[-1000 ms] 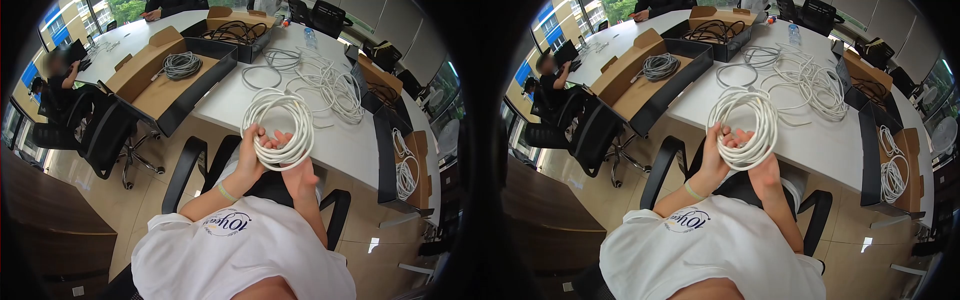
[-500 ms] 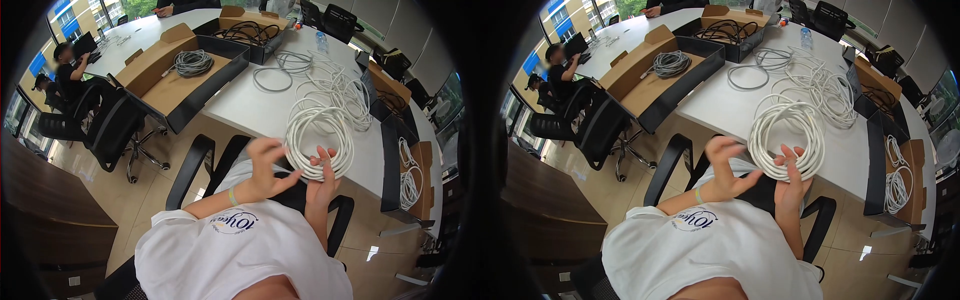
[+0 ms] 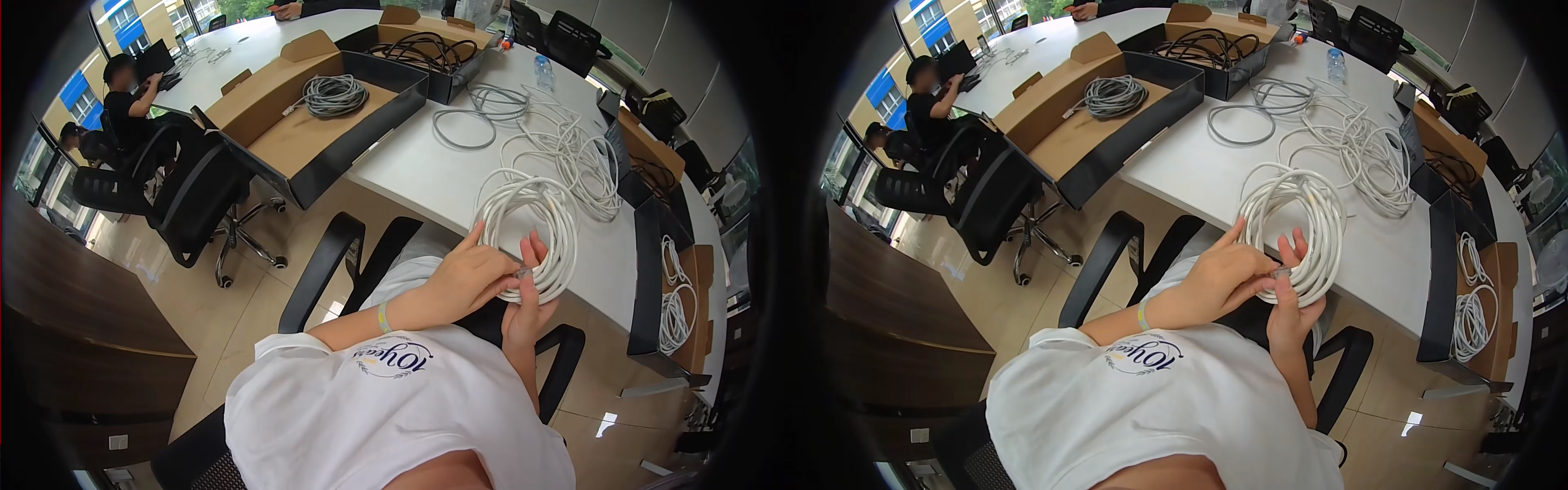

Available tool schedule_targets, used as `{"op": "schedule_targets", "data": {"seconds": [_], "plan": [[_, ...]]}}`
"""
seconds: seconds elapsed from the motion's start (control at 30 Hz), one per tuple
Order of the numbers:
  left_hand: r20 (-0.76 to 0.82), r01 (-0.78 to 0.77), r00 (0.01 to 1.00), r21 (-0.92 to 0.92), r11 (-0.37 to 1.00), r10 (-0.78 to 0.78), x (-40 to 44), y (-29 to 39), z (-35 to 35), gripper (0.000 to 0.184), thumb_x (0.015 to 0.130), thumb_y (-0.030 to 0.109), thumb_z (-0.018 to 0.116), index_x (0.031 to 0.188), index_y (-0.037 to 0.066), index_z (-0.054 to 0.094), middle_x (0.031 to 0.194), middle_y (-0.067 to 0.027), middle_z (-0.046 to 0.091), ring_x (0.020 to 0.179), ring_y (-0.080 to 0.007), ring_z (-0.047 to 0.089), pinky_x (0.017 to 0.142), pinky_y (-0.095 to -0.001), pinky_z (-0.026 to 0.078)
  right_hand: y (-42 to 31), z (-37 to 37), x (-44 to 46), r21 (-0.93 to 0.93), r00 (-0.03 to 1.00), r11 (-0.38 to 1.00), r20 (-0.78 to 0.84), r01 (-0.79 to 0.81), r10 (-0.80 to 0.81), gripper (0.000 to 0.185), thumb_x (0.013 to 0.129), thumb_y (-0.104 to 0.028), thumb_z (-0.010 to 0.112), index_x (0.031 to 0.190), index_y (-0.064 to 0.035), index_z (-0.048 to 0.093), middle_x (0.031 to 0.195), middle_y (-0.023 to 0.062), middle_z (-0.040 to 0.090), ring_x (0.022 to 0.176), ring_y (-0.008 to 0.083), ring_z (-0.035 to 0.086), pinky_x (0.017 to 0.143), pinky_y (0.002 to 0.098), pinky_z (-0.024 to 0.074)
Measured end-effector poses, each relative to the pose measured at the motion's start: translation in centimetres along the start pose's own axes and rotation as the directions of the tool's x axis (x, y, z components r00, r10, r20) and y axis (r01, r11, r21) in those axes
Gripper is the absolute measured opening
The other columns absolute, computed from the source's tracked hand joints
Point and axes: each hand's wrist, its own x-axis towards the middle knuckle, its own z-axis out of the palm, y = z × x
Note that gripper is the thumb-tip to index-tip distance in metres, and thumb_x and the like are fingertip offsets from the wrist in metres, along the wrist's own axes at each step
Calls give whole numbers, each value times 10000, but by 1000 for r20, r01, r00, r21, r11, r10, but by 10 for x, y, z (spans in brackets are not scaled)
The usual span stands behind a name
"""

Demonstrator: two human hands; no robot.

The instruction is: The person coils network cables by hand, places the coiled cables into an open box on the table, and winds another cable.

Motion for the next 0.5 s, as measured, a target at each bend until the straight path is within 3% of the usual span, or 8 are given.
{"op": "schedule_targets", "data": {"seconds": [0.07, 0.17, 0.23, 0.3, 0.33, 0.37, 0.47, 0.5], "plan": [[66, 24, 998, -6, 1000, -24, 6, 0, -9, 203, 798, 144, 649, 948, 50, 549, 786, -50, 594, 748, -220, 588, 1022, -482, 306, 5, -8, 1, -111, 998, 993, 58, 36, -29, 432, 810, -56, 531, 1203, 117, 488, 1315, 223, 430, 1245, 271, 394, 1027, 401, 314], [206, 48, 977, 19, 999, -51, 8, 3, -25, 172, 812, 152, 620, 926, 53, 536, 776, -53, 586, 751, -234, 577, 992, -456, 341, 5, -4, -3, -61, 997, 998, 75, -1, 6, 478, 810, -39, 525, 1253, 113, 428, 1304, 223, 446, 1216, 261, 435, 1016, 379, 333], [276, 35, 960, 57, 998, -50, 12, 2, -31, 161, 820, 160, 604, 916, 54, 529, 769, -55, 582, 754, -241, 571, 972, -439, 359, 4, -3, -3, -174, 979, 982, 197, 76, -41, 516, 793, 13, 533, 1277, 110, 384, 1307, 213, 447, 1187, 248, 469, 995, 350, 362], [333, -19, 943, 107, 994, -18, 11, 3, -35, 192, 833, 189, 590, 956, 52, 533, 791, -64, 581, 773, -259, 559, 917, -404, 380, -1, 1, -6, -187, 991, 982, 136, 30, -4, 471, 775, -11, 530, 1220, 120, 450, 1313, 215, 445, 1229, 259, 423, 1020, 367, 322], [266, -23, 964, 57, 998, 7, 10, 3, -31, 194, 826, 188, 587, 960, 57, 537, 819, -72, 578, 800, -258, 557, 884, -390, 383, -4, 5, -6, -236, 995, 972, 104, 18, 7, 433, 771, -55, 520, 1163, 129, 521, 1310, 220, 448, 1258, 266, 386, 1041, 383, 289], [193, -28, 981, 13, 1000, 24, 9, 2, -26, 197, 819, 188, 584, 964, 61, 540, 847, -80, 576, 826, -257, 554, 850, -376, 385, -2, 0, -6, -241, 990, 969, 137, 44, -10, 488, 773, -49, 508, 1226, 128, 458, 1319, 218, 438, 1262, 270, 387, 1045, 378, 288], [199, 95, 977, -101, 990, -74, 6, 6, -23, 219, 834, 206, 578, 999, 64, 556, 894, -85, 587, 861, -251, 542, 798, -363, 375, -2, 2, -3, -94, 995, 996, 97, 8, 1, 542, 769, -11, 509, 1282, 117, 389, 1329, 203, 438, 1236, 250, 417, 1016, 355, 338], [195, 143, 974, -139, 980, -114, 10, 12, -30, 201, 836, 216, 580, 949, 52, 552, 823, -101, 590, 802, -277, 555, 731, -374, 399, -5, 4, -4, -50, 995, 999, 94, -20, 25, 523, 770, -17, 512, 1263, 120, 410, 1329, 209, 436, 1235, 250, 419, 1013, 359, 344]]}}
